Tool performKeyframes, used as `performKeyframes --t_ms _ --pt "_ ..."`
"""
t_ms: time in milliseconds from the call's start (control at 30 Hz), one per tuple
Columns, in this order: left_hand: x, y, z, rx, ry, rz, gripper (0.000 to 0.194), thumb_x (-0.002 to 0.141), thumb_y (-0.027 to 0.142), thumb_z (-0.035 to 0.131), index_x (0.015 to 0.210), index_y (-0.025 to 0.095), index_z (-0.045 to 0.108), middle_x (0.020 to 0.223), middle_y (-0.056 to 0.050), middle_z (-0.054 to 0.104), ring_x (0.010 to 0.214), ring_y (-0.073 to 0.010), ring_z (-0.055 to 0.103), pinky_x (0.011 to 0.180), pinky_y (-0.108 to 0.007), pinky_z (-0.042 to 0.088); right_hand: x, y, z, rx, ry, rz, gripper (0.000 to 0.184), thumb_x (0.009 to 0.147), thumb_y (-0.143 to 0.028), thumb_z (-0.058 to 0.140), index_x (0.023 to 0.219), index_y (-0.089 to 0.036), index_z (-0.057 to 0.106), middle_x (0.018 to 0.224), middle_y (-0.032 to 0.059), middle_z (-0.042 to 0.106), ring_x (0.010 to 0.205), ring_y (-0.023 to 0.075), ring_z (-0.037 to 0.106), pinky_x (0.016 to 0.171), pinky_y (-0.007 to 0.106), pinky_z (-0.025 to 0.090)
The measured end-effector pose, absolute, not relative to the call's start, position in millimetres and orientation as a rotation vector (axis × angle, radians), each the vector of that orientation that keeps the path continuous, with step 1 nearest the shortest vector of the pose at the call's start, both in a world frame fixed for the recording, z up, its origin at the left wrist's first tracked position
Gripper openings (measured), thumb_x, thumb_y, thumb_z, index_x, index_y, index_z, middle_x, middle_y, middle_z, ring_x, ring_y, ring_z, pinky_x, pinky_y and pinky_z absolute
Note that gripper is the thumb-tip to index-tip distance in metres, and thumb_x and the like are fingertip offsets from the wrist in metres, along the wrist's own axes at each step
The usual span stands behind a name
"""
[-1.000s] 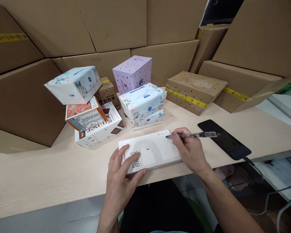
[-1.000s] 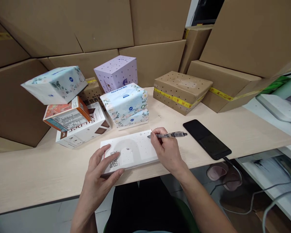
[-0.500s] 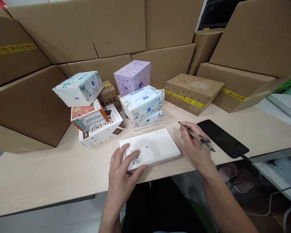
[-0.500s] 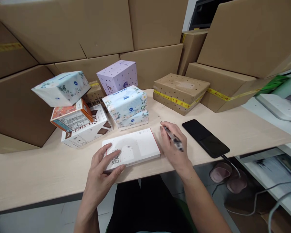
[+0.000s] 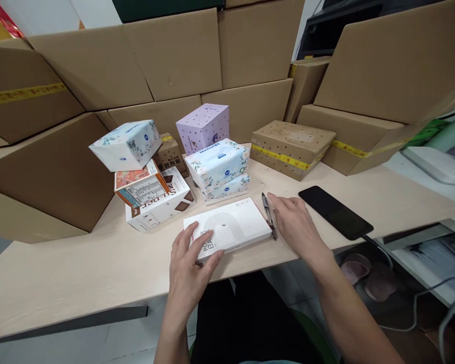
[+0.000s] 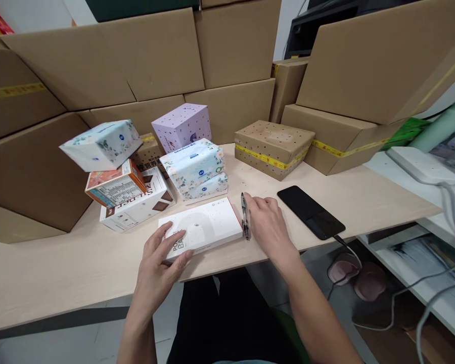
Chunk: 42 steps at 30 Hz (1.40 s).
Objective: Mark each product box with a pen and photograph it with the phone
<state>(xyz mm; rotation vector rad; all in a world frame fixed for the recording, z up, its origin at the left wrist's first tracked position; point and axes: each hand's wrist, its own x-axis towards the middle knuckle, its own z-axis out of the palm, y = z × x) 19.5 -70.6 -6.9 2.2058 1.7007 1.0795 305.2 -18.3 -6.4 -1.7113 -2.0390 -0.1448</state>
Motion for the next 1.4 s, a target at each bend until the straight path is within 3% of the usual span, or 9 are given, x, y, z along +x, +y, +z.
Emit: performKeyframes --t_ms 100,233,333,633,733,867,967,1200,1400 --pt "20 -71 -6 2.180 1.697 1.070 0.035 0.089 0.044 0.070 0.123 0.034 0.069 0.148 -0.007 0.051 0.137 -0.0321 0.047 0.097 -0.048 0.057 332 -34 -10 -1.773 -1.899 -0.278 0.052 0.097 -0.036 0.050 0.142 -0.009 0.050 0.124 0.0223 0.066 0.112 0.0382 0.055 0.094 0.053 0.045" --pt "22 -70 -4 2.181 1.686 1.090 0.034 0.090 0.044 0.069 0.122 0.033 0.069 0.147 -0.008 0.052 0.136 -0.0326 0.048 0.094 -0.048 0.059 392 -50 -17 -1.966 -1.645 -0.335 0.089 0.076 -0.066 0.071 0.142 -0.010 0.051 0.132 0.0301 0.059 0.118 0.0493 0.052 0.089 0.060 0.044" --pt "22 -70 -5 2.187 1.698 1.108 0.035 0.090 0.044 0.068 0.123 0.032 0.069 0.147 -0.008 0.052 0.136 -0.0327 0.047 0.094 -0.047 0.059 428 -52 -19 -2.105 -1.544 -0.130 0.095 0.064 -0.074 0.076 0.133 -0.010 0.060 0.115 0.0320 0.065 0.103 0.0495 0.059 0.077 0.055 0.044" --pt "23 -70 -5 2.262 1.749 1.188 0.045 0.087 0.043 0.073 0.129 0.030 0.065 0.147 -0.011 0.052 0.138 -0.0342 0.043 0.114 -0.058 0.040 407 -71 -5 -2.186 -1.582 -0.047 0.097 0.075 -0.059 0.072 0.151 -0.007 0.042 0.099 0.0236 0.071 0.088 0.0426 0.064 0.071 0.049 0.048" --pt "24 -73 -8 2.249 1.731 1.545 0.044 0.086 0.034 0.075 0.128 0.028 0.066 0.139 -0.012 0.058 0.132 -0.0323 0.049 0.112 -0.057 0.039 388 -91 -1 -2.086 -1.560 -0.004 0.099 0.076 -0.057 0.072 0.155 -0.009 0.035 0.112 0.0215 0.070 0.099 0.0420 0.064 0.082 0.052 0.050" --pt "36 -97 -24 2.058 1.327 2.227 0.029 0.091 0.017 0.063 0.117 0.027 0.072 0.100 -0.006 0.070 0.097 -0.0229 0.064 0.085 -0.041 0.052 356 -122 0 -1.905 -1.489 0.079 0.099 0.076 -0.056 0.073 0.157 -0.018 0.030 0.122 0.0160 0.067 0.111 0.0380 0.062 0.090 0.052 0.052" --pt "69 -128 -39 1.865 1.022 2.015 0.025 0.097 0.020 0.054 0.109 0.024 0.075 0.093 -0.006 0.072 0.088 -0.0208 0.065 0.081 -0.038 0.052 323 -144 -2 -1.723 -1.463 0.097 0.098 0.078 -0.052 0.074 0.159 -0.023 0.026 0.126 0.0134 0.065 0.116 0.0331 0.062 0.096 0.052 0.052" --pt "141 -152 -37 0.738 0.525 1.351 0.065 0.094 0.069 0.045 0.136 0.023 0.064 0.142 -0.010 0.063 0.137 -0.0298 0.053 0.120 -0.046 0.036 241 -163 -20 -1.335 -1.522 0.033 0.093 0.081 -0.034 0.076 0.159 -0.024 0.026 0.128 0.0155 0.060 0.116 0.0291 0.061 0.095 0.051 0.056" --pt "126 -147 -28 0.482 0.330 1.213 0.066 0.092 0.066 0.052 0.130 0.014 0.068 0.143 -0.013 0.062 0.148 -0.0318 0.040 0.128 -0.046 0.020 215 -166 -32 -1.276 -1.615 -0.021 0.089 0.087 -0.036 0.073 0.160 -0.025 0.024 0.136 0.0187 0.052 0.124 0.0332 0.055 0.094 0.055 0.056"
